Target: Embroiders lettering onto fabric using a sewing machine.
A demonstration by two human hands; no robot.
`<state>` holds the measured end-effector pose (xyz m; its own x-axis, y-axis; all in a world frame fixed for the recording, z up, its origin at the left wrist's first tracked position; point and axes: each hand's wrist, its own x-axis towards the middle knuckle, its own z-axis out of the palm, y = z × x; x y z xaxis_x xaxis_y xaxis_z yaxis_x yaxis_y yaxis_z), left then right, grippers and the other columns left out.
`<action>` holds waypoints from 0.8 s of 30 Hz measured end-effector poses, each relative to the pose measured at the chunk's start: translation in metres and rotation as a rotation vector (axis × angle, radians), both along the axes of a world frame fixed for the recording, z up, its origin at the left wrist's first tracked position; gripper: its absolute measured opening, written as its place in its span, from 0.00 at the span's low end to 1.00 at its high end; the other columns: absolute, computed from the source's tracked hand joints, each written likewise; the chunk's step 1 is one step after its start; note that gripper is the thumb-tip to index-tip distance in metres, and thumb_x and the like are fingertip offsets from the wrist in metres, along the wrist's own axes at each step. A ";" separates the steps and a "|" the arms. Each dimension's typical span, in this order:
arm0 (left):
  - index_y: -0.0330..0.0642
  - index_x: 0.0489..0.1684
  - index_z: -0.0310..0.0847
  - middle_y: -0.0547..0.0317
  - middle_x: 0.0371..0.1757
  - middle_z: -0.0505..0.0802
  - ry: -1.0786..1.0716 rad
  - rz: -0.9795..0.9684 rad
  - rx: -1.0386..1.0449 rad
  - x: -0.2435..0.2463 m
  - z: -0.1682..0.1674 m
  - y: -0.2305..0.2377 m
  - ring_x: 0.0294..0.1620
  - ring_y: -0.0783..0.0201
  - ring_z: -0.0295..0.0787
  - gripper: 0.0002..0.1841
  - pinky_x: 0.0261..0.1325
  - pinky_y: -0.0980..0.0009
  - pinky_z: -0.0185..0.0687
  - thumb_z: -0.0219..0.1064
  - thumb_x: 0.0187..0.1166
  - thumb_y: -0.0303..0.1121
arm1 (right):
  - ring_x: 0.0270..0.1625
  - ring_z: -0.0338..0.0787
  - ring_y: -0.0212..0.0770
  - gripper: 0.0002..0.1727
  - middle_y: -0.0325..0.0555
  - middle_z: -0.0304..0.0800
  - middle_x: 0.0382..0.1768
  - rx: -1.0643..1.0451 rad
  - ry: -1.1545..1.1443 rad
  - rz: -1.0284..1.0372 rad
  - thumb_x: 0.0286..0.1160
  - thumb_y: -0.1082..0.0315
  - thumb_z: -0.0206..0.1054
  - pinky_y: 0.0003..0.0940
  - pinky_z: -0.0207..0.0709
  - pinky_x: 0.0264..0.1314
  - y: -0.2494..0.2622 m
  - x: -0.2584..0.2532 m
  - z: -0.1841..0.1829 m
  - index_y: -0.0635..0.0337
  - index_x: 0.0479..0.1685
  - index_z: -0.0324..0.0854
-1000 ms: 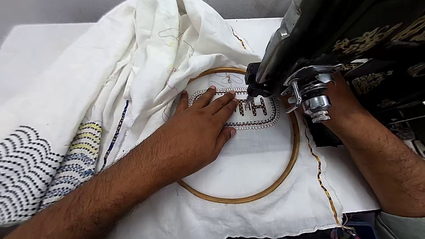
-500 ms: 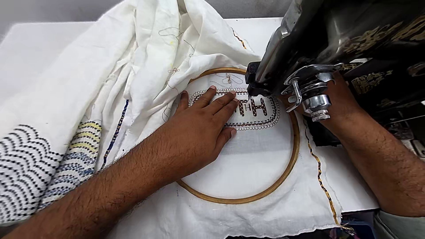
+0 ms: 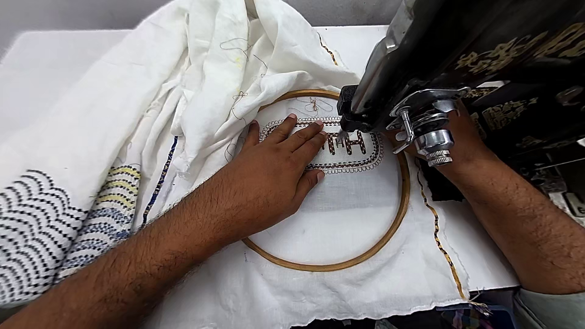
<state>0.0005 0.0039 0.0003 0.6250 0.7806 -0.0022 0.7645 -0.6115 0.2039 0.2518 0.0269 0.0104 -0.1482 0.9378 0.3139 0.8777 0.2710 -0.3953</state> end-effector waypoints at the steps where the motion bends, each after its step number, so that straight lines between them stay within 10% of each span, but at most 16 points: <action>1: 0.50 0.92 0.63 0.60 0.93 0.66 0.001 -0.001 0.001 0.000 0.000 0.000 0.95 0.46 0.53 0.32 0.84 0.23 0.44 0.41 0.92 0.54 | 0.50 0.88 0.62 0.17 0.70 0.87 0.42 0.007 0.002 -0.001 0.75 0.64 0.69 0.59 0.74 0.54 0.000 0.000 -0.001 0.76 0.42 0.83; 24: 0.49 0.92 0.63 0.60 0.93 0.66 -0.010 0.002 0.012 0.000 -0.002 0.001 0.95 0.47 0.52 0.33 0.84 0.24 0.43 0.40 0.92 0.54 | 0.50 0.87 0.61 0.16 0.69 0.87 0.42 0.023 0.010 0.001 0.74 0.66 0.69 0.58 0.74 0.54 0.003 0.001 -0.004 0.76 0.41 0.83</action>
<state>0.0000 0.0053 -0.0021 0.6232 0.7820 0.0134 0.7639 -0.6123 0.2038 0.2526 0.0298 0.0061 -0.1455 0.9304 0.3365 0.8733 0.2806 -0.3982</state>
